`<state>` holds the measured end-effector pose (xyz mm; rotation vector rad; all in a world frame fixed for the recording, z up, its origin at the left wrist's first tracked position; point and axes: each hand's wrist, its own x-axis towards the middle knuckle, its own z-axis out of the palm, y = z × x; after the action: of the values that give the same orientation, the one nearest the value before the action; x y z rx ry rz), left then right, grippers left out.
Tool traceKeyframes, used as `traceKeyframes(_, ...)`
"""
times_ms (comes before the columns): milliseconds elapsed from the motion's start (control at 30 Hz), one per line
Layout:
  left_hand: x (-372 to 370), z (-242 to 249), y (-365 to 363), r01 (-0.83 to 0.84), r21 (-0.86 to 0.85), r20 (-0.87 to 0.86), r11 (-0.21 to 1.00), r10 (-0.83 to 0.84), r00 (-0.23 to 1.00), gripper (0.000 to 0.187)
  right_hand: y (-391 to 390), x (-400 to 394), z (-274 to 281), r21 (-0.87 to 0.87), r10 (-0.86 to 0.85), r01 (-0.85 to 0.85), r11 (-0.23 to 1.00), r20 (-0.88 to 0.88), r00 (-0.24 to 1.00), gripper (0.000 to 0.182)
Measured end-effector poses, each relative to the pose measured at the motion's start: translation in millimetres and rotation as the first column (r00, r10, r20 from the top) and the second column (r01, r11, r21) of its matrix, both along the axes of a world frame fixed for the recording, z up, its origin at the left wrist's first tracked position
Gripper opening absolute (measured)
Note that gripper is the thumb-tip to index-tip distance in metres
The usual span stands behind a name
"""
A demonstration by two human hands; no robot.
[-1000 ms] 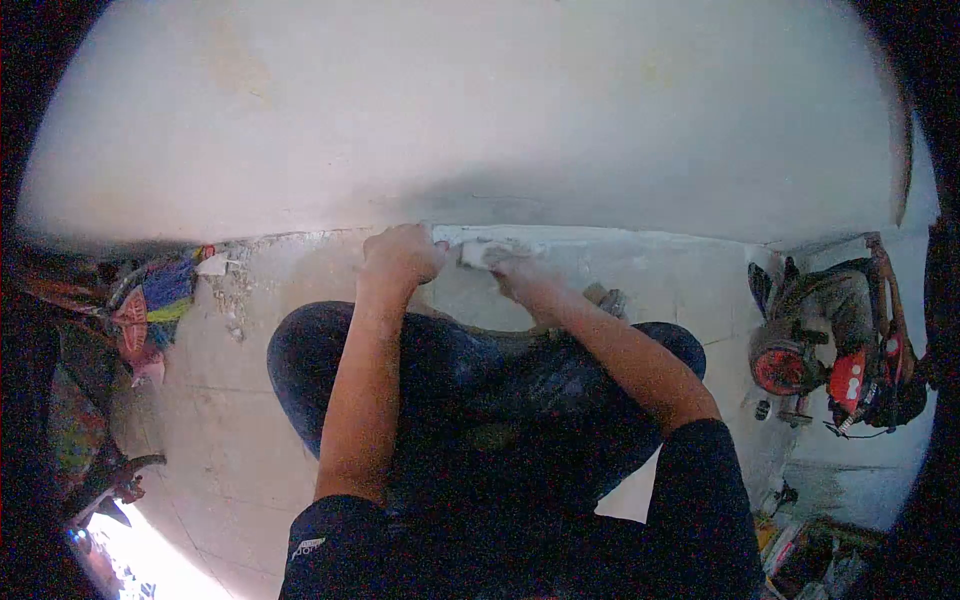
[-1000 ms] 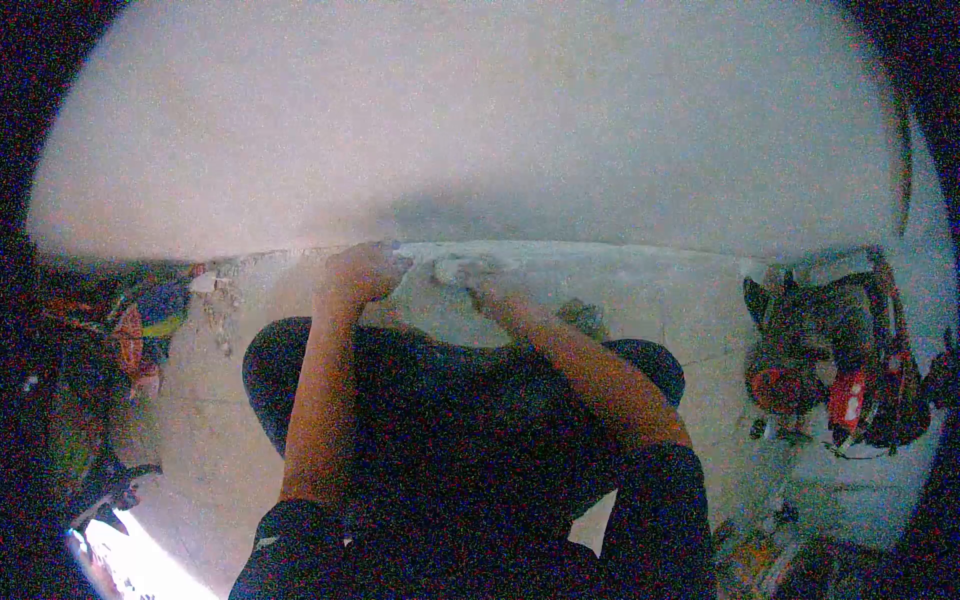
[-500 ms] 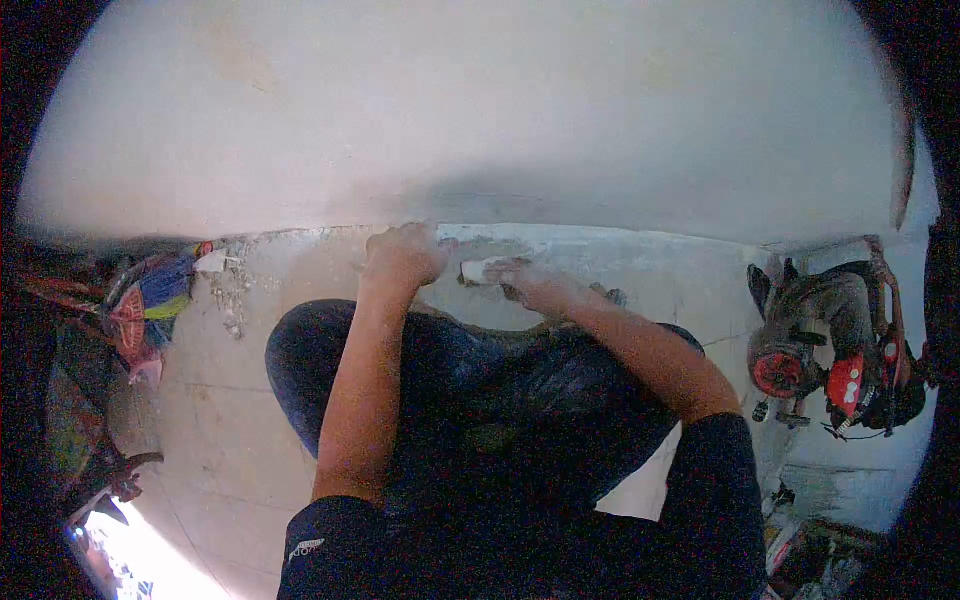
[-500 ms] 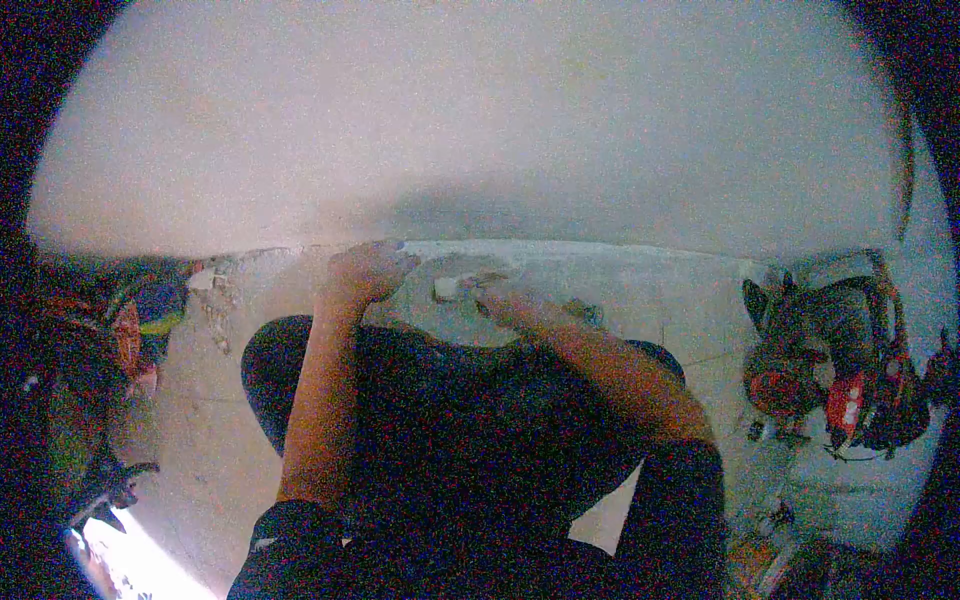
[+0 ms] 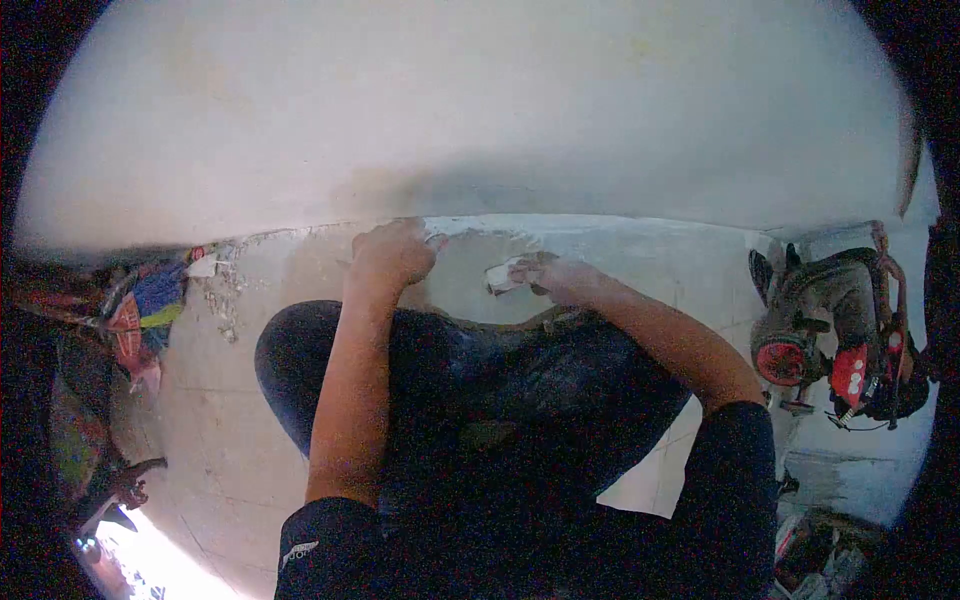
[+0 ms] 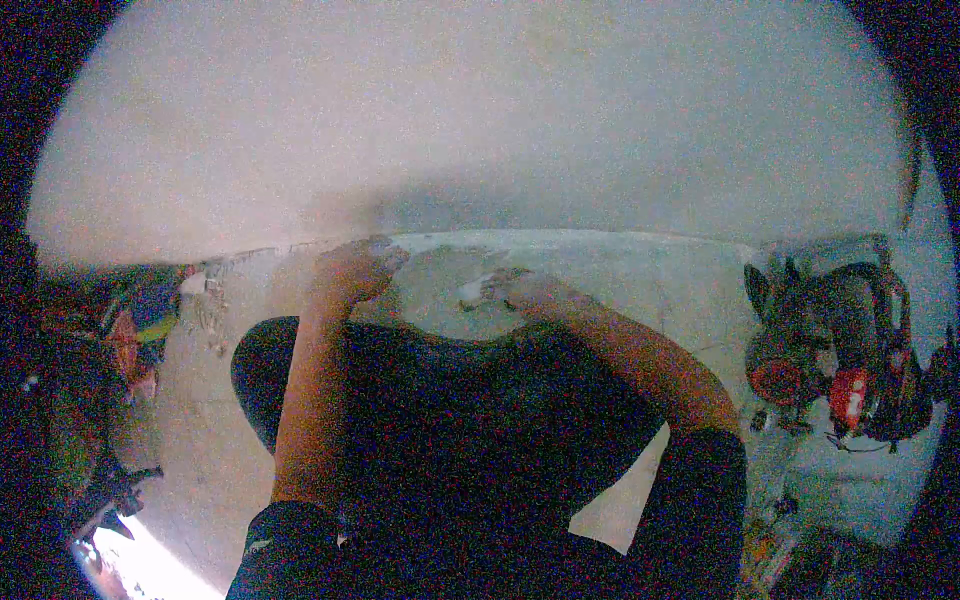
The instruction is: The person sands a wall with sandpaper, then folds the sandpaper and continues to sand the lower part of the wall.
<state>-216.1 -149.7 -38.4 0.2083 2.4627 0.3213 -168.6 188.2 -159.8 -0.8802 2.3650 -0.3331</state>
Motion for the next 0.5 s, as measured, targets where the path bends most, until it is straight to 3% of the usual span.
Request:
traceKeyframes(100, 0.6, -5.5, -0.2, -0.04, 0.037, 0.014, 0.998, 0.04, 0.999, 0.069, 12.8, -15.8, 3.0, 0.077, -0.111, 0.114, 0.99, -0.043, 0.993, 0.05)
traceKeyframes(167, 4.4, 2.8, -0.8, -0.013, 0.05, -0.08, 0.999, 0.017, 0.997, 0.058, 13.2, -22.0, 3.7, 0.11, -0.165, 0.172, 0.979, -0.072, 0.984, 0.05)
traceKeyframes(367, 7.4, 2.3, -0.5, -0.032, 0.043, -0.128, 0.999, 0.038, 0.991, 0.057, 0.0, -3.1, -10.8, -0.021, -0.069, 0.068, 0.997, -0.054, 0.996, 0.049)
traceKeyframes(500, 4.5, 9.6, 1.4, -0.032, 0.025, -0.082, 0.999, 0.034, 0.996, 0.056, 13.7, -20.4, -8.8, 0.073, -0.18, 0.189, 0.979, -0.123, 0.976, 0.049)
